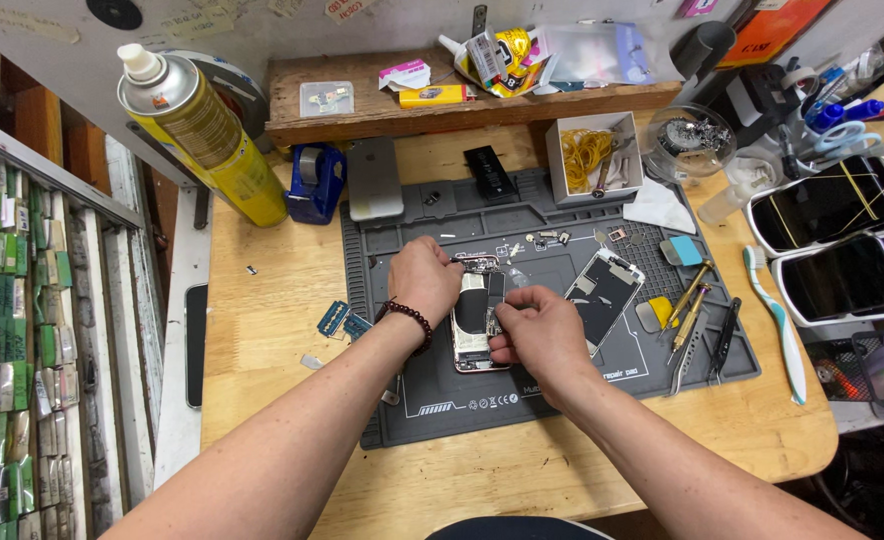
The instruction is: The person cleans a disassembled smartphone's internal components using a toothbrush and a metal spudger. They remove a ribbon cable, brush the motherboard and phone frame, and use tweezers to adjust a small connector before placing the cable back into the device.
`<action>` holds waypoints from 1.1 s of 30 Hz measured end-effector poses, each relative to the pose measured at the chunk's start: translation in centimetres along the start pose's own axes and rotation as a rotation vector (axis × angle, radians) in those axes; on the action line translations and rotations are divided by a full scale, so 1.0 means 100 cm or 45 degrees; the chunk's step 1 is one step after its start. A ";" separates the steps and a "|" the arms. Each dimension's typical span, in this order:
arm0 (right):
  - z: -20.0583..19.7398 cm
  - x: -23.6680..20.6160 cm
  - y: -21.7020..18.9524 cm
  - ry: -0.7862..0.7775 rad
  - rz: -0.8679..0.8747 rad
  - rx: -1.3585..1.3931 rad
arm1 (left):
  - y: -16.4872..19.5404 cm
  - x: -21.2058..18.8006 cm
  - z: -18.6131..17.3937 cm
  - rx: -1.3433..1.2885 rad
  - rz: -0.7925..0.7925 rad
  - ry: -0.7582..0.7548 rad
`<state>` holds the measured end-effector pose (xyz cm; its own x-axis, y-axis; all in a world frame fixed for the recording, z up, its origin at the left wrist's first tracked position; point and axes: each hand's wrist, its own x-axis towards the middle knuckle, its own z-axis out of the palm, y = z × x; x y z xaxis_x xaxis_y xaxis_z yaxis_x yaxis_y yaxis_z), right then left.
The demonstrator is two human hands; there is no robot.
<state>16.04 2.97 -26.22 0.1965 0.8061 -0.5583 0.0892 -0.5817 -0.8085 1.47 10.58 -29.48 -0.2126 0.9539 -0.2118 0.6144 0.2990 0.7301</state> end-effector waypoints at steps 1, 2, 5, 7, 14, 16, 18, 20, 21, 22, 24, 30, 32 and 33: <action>0.001 -0.001 0.000 0.011 -0.018 -0.006 | 0.000 -0.001 0.000 0.005 -0.003 -0.006; 0.002 -0.003 0.000 0.006 -0.044 -0.018 | 0.000 -0.001 0.000 0.008 -0.006 -0.012; 0.006 -0.010 0.000 -0.011 -0.112 -0.032 | 0.001 -0.002 -0.002 0.033 0.015 -0.028; 0.010 -0.014 0.000 -0.031 -0.140 -0.009 | 0.002 -0.002 -0.003 0.040 0.020 -0.037; 0.008 -0.021 -0.011 0.076 -0.108 -0.204 | 0.004 -0.003 -0.005 0.066 -0.018 -0.084; 0.006 -0.022 -0.013 0.080 -0.095 -0.213 | 0.004 -0.003 -0.005 0.060 0.000 -0.073; 0.005 -0.022 -0.012 0.070 -0.122 -0.182 | 0.003 -0.003 -0.006 0.057 -0.003 -0.067; 0.005 -0.022 -0.010 0.054 -0.144 -0.174 | 0.003 -0.002 -0.005 0.051 -0.019 -0.076; 0.005 -0.021 -0.009 0.039 -0.153 -0.181 | 0.003 -0.002 -0.005 0.053 -0.010 -0.070; 0.005 -0.020 -0.007 0.024 -0.162 -0.189 | 0.004 -0.003 -0.005 0.054 -0.001 -0.065; 0.005 -0.018 -0.003 0.034 -0.187 -0.153 | 0.003 -0.003 -0.006 0.057 0.004 -0.064; -0.004 -0.006 0.009 0.026 -0.134 0.096 | 0.004 -0.004 -0.006 0.059 0.000 -0.087; -0.011 -0.001 0.011 0.001 -0.130 0.107 | 0.003 -0.004 -0.006 0.066 0.009 -0.104; -0.015 0.002 0.011 -0.011 -0.131 0.106 | 0.003 -0.004 -0.005 0.069 0.032 -0.095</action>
<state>17.64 2.37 -26.92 0.1824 0.8621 -0.4727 0.0267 -0.4850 -0.8741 1.31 10.23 -28.85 -0.1402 0.9598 -0.2433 0.6595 0.2738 0.7000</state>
